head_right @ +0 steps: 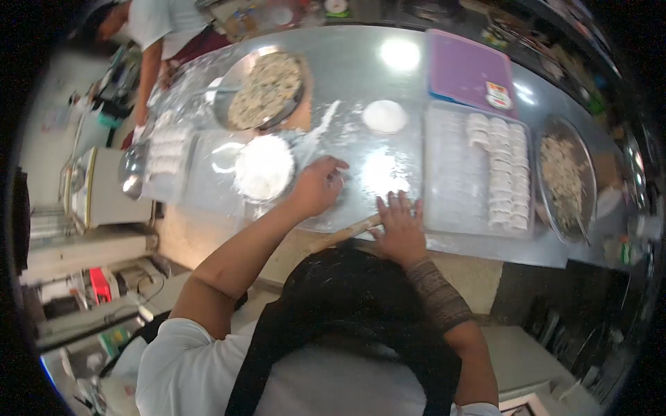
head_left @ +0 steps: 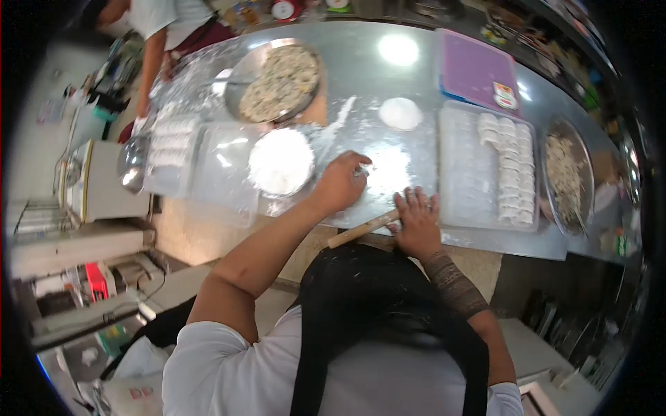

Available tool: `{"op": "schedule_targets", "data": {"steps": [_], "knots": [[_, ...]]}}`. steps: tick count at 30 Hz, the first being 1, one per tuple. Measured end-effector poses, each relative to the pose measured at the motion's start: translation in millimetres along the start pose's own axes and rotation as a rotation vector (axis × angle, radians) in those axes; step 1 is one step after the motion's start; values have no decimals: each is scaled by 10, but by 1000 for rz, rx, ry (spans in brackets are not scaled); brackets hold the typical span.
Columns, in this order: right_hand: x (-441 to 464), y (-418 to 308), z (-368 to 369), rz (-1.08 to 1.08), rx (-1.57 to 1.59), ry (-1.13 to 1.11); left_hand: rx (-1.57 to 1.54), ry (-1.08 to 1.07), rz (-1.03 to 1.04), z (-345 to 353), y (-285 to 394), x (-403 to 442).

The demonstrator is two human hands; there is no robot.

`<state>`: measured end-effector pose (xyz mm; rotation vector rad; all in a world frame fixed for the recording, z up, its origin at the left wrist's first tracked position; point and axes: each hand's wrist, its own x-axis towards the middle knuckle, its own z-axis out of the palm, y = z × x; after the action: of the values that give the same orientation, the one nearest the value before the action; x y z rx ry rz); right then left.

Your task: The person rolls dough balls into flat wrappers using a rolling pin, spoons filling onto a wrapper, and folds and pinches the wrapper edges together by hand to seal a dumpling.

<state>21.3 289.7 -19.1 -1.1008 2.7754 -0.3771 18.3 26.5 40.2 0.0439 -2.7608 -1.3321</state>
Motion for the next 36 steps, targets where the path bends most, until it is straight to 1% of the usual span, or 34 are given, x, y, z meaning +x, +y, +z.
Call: {"op": "schedule_targets", "data": {"steps": [3, 6, 8, 9, 12, 13, 16, 19, 22, 25, 28, 31, 34, 36], "knots": [[-6, -46, -68, 12, -1, -5, 32, -77, -25, -573, -17, -317], [-3, -56, -64, 5, -4, 27, 282, 69, -43, -1125, -384, -403], [-15, -47, -30, -7, -17, 50, 559, -84, -139, -1523, -576, -399], [-13, -54, -28, -10, -22, 59, 627, -181, -202, -1655, -563, -406], [-19, -60, -28, -11, -19, 69, 651, -300, -153, -1648, -933, -445], [-23, -65, -33, -10, -29, 69, 658, -365, -84, -1607, -1003, -407], [-12, -93, -31, -3, -45, 84, 730, -243, -107, -1485, -1064, -298], [-27, -106, -13, 8, -40, 107, 746, -65, -112, -1409, -1056, -155], [-21, -108, -1, 14, -36, 121, 787, -52, -86, -1321, -1180, -72], [-24, -111, 15, 28, -28, 134, 662, -94, -31, -1341, -1199, -87], [-38, -114, 35, 44, -29, 159, 570, -75, 3, -1409, -1060, -151], [-38, -105, 52, 37, -33, 175, 713, -67, 146, -1447, -1124, -186], [-33, -111, 50, 44, -41, 168, 923, -236, 131, -1462, -1053, -243], [-30, -98, 60, 45, -44, 165, 979, -344, 187, -1529, -961, -245]]}}
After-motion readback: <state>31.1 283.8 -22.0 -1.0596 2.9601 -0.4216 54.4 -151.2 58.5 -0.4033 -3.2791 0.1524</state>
